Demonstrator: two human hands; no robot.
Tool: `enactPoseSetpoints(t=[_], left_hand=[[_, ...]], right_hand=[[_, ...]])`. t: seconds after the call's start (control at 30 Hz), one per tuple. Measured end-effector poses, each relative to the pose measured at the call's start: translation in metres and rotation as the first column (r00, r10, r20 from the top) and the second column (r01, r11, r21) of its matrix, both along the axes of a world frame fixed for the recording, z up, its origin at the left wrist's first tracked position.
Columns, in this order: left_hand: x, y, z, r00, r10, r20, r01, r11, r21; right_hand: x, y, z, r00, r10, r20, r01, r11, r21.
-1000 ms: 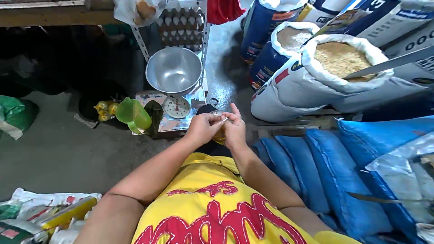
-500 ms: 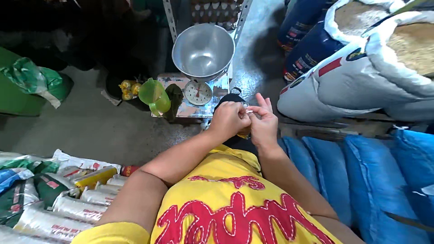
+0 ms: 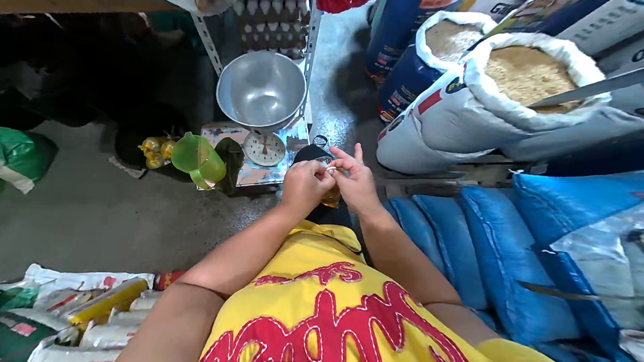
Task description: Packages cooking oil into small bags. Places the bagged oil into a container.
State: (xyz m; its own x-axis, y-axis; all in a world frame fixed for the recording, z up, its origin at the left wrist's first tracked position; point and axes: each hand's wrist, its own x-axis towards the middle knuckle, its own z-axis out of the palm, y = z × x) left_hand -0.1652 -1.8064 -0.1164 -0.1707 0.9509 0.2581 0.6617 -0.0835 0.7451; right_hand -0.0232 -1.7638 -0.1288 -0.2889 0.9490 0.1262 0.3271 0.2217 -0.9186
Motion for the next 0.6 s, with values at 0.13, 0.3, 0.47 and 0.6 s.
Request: enactPoseSetpoints(t=[0.13,0.3,0.47,0.6], left_hand=[[0.0,0.001,0.0,0.999,0.021,0.024,-0.021,1.0,-0.01],[-0.002,0.002,0.014,0.995,0.018,0.095,-0.002,0.986,-0.167],[-0.012,0.008,0.023,0.972,-0.027,0.235,0.11,0.93,-0.351],[-0.02,0.015,0.023,0.937,-0.107,0.332,0.249,0.871,-0.423]], right_hand=[[0.002,0.007,0.0,1.0,0.023,-0.02,-0.024,0.999,-0.042],[0.007,0.007,0.007,0.998,0.055,-0.021,-0.057,0.992,-0.109],[0.011,0.003,-0.001,0.968,0.04,-0.246,-0.124,0.934,-0.335],[0.022,0.012,-0.01,0.876,0.091,-0.473,-0.328,0.832,-0.447]])
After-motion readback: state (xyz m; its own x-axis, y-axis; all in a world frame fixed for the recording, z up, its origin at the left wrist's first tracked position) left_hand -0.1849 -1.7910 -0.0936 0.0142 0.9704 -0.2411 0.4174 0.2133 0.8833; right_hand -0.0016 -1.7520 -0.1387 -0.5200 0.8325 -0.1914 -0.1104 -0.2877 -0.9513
